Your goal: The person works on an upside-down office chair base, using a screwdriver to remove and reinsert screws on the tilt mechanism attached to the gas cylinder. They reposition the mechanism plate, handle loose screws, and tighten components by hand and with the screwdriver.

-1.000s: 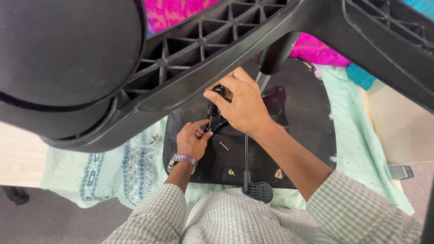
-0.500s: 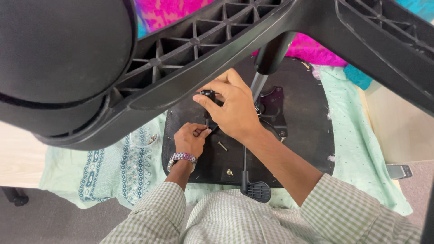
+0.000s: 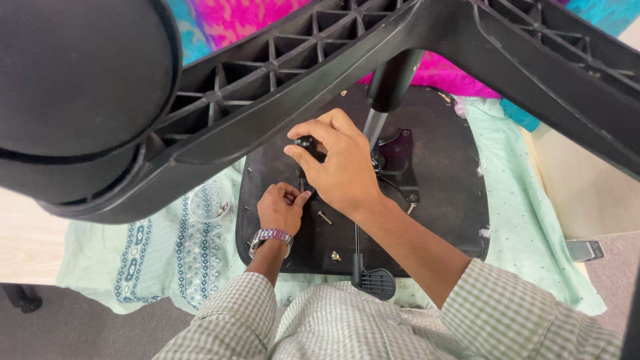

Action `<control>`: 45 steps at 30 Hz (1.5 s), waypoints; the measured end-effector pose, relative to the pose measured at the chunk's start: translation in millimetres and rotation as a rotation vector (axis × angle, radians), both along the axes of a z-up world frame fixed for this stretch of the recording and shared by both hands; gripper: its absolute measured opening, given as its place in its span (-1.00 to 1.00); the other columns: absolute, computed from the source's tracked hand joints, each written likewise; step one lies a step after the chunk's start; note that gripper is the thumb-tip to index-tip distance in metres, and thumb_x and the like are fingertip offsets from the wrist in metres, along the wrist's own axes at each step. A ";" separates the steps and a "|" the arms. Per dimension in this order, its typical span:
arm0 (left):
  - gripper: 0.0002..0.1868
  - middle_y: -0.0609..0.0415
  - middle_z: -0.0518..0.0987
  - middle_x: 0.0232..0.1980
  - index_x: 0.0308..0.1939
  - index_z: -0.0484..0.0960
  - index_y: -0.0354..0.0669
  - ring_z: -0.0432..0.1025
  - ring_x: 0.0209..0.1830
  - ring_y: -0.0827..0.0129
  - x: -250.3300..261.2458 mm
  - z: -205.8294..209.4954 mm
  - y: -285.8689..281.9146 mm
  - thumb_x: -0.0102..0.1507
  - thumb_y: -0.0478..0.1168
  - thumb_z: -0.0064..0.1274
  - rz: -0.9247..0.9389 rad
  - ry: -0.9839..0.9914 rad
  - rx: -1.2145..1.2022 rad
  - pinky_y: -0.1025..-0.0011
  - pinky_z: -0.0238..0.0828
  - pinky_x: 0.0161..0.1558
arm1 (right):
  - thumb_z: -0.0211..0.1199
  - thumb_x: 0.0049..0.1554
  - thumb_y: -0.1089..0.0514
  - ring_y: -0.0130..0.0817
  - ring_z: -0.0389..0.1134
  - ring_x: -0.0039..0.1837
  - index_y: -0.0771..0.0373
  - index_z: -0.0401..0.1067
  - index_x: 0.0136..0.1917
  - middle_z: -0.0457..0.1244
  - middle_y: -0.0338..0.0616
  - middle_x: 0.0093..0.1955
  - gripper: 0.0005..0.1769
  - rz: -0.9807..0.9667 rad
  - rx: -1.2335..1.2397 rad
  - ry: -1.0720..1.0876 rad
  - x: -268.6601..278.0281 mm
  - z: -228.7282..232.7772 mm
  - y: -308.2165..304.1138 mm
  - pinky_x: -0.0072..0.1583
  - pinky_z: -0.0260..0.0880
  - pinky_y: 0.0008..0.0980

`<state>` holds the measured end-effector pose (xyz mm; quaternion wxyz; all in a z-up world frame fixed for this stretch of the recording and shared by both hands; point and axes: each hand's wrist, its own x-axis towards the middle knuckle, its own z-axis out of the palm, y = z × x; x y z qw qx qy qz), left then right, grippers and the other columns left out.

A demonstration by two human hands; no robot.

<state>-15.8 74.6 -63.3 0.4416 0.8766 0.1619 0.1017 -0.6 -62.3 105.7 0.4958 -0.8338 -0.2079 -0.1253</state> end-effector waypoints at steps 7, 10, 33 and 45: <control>-0.78 0.05 0.48 -0.37 -0.13 0.80 -0.02 0.43 -0.44 0.27 -3.5 -9.5 4.1 0.15 -0.30 0.22 -0.050 -0.113 0.032 0.28 0.44 -0.26 | 0.33 0.14 0.27 -0.24 0.45 -0.01 0.29 0.47 0.18 0.38 -0.09 0.07 -0.68 0.083 -0.002 -0.070 2.1 -4.5 2.4 0.10 0.49 -0.36; -0.86 0.07 0.47 -0.33 -0.22 0.82 -0.04 0.43 -0.41 0.30 -3.6 -12.4 8.7 0.16 -0.29 0.23 -0.013 -0.126 0.031 0.30 0.44 -0.26 | 0.30 0.13 0.30 -0.23 0.43 -0.01 0.31 0.48 0.17 0.33 -0.08 0.12 -0.69 0.089 0.036 -0.096 -0.5 -5.6 12.4 0.10 0.51 -0.37; -0.75 0.04 0.55 -0.33 -0.20 0.78 -0.12 0.51 -0.38 0.29 5.1 -11.4 17.3 0.05 -0.19 0.39 -0.057 -0.097 0.100 0.29 0.52 -0.23 | 0.48 0.04 0.09 -0.26 0.41 -0.02 0.23 0.54 0.02 0.25 0.01 0.05 -0.69 0.109 0.024 -0.156 5.1 -0.5 21.9 0.02 0.50 -0.35; -0.79 0.08 0.49 -0.24 -0.19 0.81 -0.02 0.44 -0.38 0.31 -3.3 -5.8 5.4 0.09 -0.20 0.34 -0.040 -0.140 0.075 0.29 0.47 -0.24 | 0.28 0.21 0.26 -0.22 0.43 0.11 0.29 0.51 0.16 0.37 -0.11 0.07 -0.77 0.134 -0.014 -0.153 2.8 -1.6 7.9 0.15 0.45 -0.29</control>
